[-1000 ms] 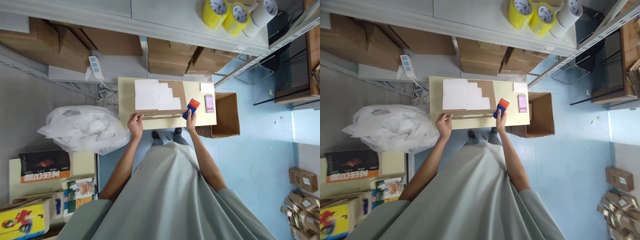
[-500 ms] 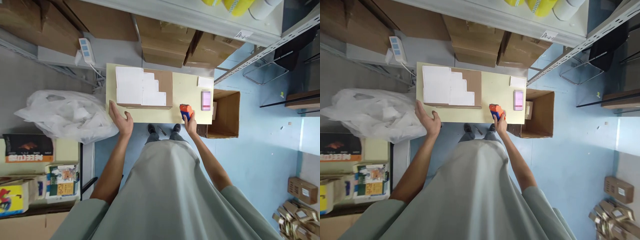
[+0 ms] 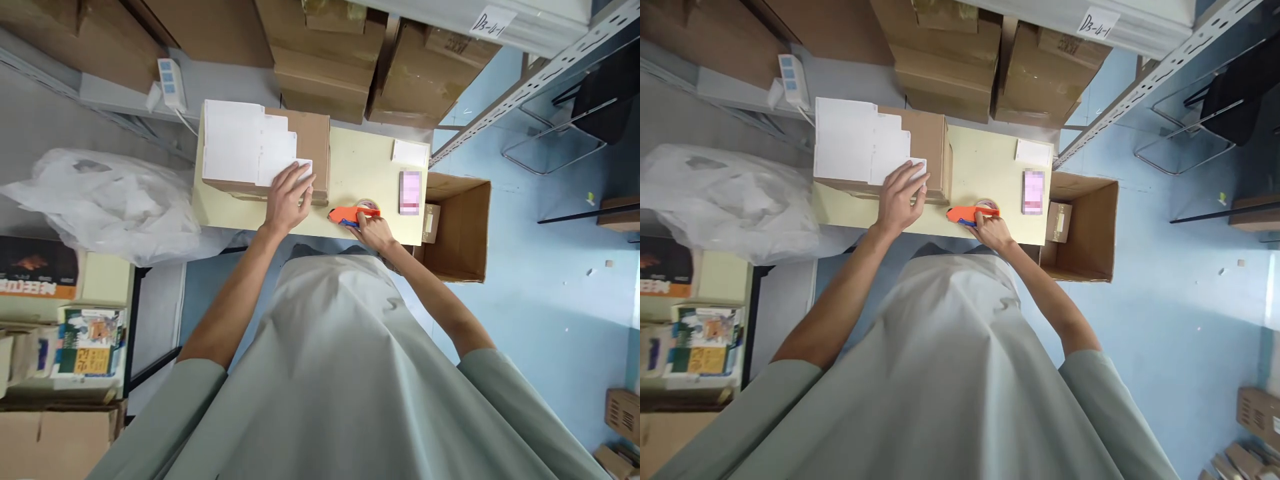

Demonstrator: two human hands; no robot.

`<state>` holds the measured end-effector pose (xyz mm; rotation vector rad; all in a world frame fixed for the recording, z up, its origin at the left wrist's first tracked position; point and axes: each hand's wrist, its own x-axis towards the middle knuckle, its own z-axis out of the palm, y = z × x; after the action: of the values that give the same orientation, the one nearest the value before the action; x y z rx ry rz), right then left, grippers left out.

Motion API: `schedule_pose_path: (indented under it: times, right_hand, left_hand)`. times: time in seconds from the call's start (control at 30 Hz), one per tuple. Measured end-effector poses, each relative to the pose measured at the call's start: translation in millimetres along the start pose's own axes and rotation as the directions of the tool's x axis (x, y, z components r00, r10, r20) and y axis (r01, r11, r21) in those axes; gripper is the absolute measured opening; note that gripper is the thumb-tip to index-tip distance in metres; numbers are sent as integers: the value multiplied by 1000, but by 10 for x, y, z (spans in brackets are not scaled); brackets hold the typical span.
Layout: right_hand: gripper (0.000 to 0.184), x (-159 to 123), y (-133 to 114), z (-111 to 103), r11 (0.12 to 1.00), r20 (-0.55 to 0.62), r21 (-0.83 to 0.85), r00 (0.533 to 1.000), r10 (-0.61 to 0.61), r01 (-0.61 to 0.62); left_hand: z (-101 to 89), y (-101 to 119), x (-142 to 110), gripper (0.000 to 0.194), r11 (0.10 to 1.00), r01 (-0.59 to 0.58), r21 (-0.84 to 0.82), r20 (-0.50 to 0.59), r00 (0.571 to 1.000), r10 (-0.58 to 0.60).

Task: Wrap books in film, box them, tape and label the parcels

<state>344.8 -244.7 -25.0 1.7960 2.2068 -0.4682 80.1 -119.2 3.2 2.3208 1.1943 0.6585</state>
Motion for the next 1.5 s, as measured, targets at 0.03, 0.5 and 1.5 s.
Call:
schedule_pose_path:
  times: [0.03,0.5,1.5]
  right_hand:
    - [63,47,1,3,1000,-3,-10,1000,-4,4]
    - [63,271,-240,158,998,-112,-47,993,29,-35]
    - [55,325,-617,-46,981,42,147,991,124,-129]
  left_hand:
    - [14,-25,2,51,1000,-10,7,-1,1000,10]
    - [21,-130,23,51,997,-75,12,3,997,75]
    - [621,-79,1555,77,1000,13,-2,-12,1000,-13]
